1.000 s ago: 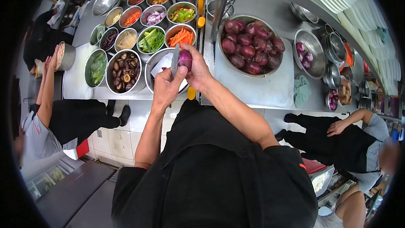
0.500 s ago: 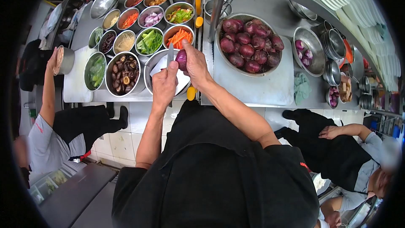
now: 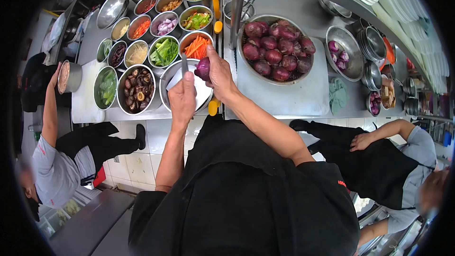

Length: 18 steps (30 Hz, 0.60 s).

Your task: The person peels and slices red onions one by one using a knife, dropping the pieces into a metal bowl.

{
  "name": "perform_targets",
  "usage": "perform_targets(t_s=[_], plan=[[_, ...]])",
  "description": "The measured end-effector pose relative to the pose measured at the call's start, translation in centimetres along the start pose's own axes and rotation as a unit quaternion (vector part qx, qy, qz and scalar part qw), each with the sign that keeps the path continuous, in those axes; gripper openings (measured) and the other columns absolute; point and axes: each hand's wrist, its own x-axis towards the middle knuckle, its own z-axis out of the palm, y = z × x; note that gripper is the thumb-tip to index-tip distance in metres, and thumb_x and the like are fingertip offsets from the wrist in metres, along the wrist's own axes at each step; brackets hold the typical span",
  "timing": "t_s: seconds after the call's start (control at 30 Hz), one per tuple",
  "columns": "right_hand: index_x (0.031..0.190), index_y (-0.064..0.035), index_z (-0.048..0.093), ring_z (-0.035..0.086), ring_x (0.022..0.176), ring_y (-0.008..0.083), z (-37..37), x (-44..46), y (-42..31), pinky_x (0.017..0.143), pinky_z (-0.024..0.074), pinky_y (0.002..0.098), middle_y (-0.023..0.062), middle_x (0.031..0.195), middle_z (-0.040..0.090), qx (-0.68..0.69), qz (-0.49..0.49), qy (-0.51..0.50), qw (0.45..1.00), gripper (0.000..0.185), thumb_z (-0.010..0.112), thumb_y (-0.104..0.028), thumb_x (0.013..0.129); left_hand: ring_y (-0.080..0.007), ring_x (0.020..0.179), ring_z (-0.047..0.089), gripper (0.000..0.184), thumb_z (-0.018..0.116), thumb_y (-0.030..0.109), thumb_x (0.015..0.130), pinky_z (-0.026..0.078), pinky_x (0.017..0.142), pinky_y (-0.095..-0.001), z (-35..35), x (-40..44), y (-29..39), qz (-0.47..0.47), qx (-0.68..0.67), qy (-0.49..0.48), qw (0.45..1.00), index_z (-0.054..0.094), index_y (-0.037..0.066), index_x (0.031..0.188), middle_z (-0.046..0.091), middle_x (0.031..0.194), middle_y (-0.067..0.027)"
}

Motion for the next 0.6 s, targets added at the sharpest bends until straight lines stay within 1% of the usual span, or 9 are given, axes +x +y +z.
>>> perform_targets(t_s=[0.07,0.17,0.2,0.3,0.4,0.5,0.53,0.57,0.6], plan=[[0.079,-0.0136,0.054,0.041,0.046,0.0054,0.1,0.1,0.2,0.039,0.0245,0.0223,-0.004,0.06,0.049,0.012,0.013,0.006,1.0,0.048,0.051,-0.06,0.091,-0.0078,0.053,0.037,0.054,0.052,0.043,0.098,0.032,0.049,-0.0277,-0.7,0.6,-1.4,-0.032,-0.02,-0.015,0.999,0.053,0.0,0.065,0.045,0.054,0.0012],[0.077,-0.0152,0.051,0.04,0.046,0.0055,-0.1,0.4,0.5,0.039,0.0234,0.0221,-0.0049,0.06,0.046,0.006,0.019,-0.007,1.0,0.049,0.051,-0.062,0.09,-0.0124,0.057,0.044,0.055,0.057,0.047,0.094,0.038,0.053,-0.0339,-0.8,1.1,-1.3,0.029,0.1,-0.021,0.994,0.059,-0.003,0.07,0.053,0.055,-0.0098],[0.077,-0.0152,0.051,0.039,0.046,0.0054,0.0,0.3,0.5,0.039,0.0234,0.0221,-0.0052,0.059,0.045,0.003,0.02,-0.011,1.0,0.049,0.051,-0.062,0.09,-0.0127,0.057,0.045,0.055,0.058,0.047,0.093,0.039,0.054,-0.0346,-0.4,1.1,-0.2,0.024,0.085,-0.016,0.996,0.059,-0.003,0.07,0.051,0.054,-0.0102],[0.079,-0.0146,0.053,0.039,0.046,0.0051,0.1,0.0,0.4,0.039,0.0246,0.0219,-0.0055,0.06,0.045,-0.019,0.018,-0.017,1.0,0.05,0.05,-0.063,0.091,-0.0131,0.055,0.045,0.055,0.058,0.047,0.093,0.039,0.053,-0.0345,-0.1,1.4,-0.5,-0.042,0.054,-0.024,0.997,0.059,-0.003,0.07,0.05,0.052,-0.0091],[0.079,-0.013,0.054,0.039,0.047,0.0057,0.2,-0.2,0.2,0.039,0.0267,0.0221,-0.0046,0.061,0.046,-0.035,0.004,-0.001,0.999,0.052,0.05,-0.063,0.091,-0.0147,0.052,0.044,0.055,0.058,0.046,0.094,0.04,0.051,-0.0349,0.1,1.2,0.1,-0.039,0.054,-0.032,0.997,0.06,-0.004,0.07,0.05,0.051,-0.0108],[0.076,-0.0114,0.054,0.041,0.051,0.0069,0.2,-0.2,0.3,0.043,0.0302,0.0222,-0.0026,0.063,0.047,-0.027,-0.021,0.017,0.999,0.054,0.051,-0.063,0.091,-0.0169,0.047,0.041,0.053,0.059,0.043,0.094,0.039,0.048,-0.0352,0.7,0.6,-0.6,0.055,0.089,-0.01,0.994,0.059,-0.004,0.069,0.049,0.05,-0.0131],[0.076,-0.0113,0.054,0.041,0.053,0.0071,0.1,0.1,0.7,0.045,0.0316,0.0222,-0.0023,0.064,0.048,-0.022,-0.033,0.021,0.999,0.054,0.05,-0.063,0.091,-0.0097,0.054,0.047,0.052,0.054,0.044,0.097,0.041,0.052,-0.0295,0.6,0.2,-0.4,0.032,0.116,-0.048,0.992,0.064,-0.003,0.076,0.052,0.054,-0.0047],[0.075,-0.0112,0.053,0.042,0.055,0.0072,0.0,0.2,0.9,0.047,0.033,0.0222,-0.002,0.065,0.048,-0.017,-0.045,0.023,0.999,0.055,0.05,-0.064,0.09,-0.01,0.053,0.047,0.05,0.055,0.042,0.097,0.041,0.051,-0.03,0.7,-0.2,-0.3,0.05,0.112,-0.056,0.991,0.064,-0.003,0.076,0.052,0.054,-0.0051],[0.074,-0.011,0.052,0.043,0.059,0.0079,0.3,-0.2,0.5,0.052,0.0357,0.0224,-0.0009,0.068,0.048,-0.013,-0.035,0.028,0.999,0.057,0.05,-0.066,0.089,-0.0102,0.051,0.046,0.048,0.056,0.04,0.097,0.041,0.05,-0.0304,1.0,-0.6,-0.2,0.069,0.108,-0.063,0.99,0.063,-0.003,0.076,0.051,0.053,-0.0056]])
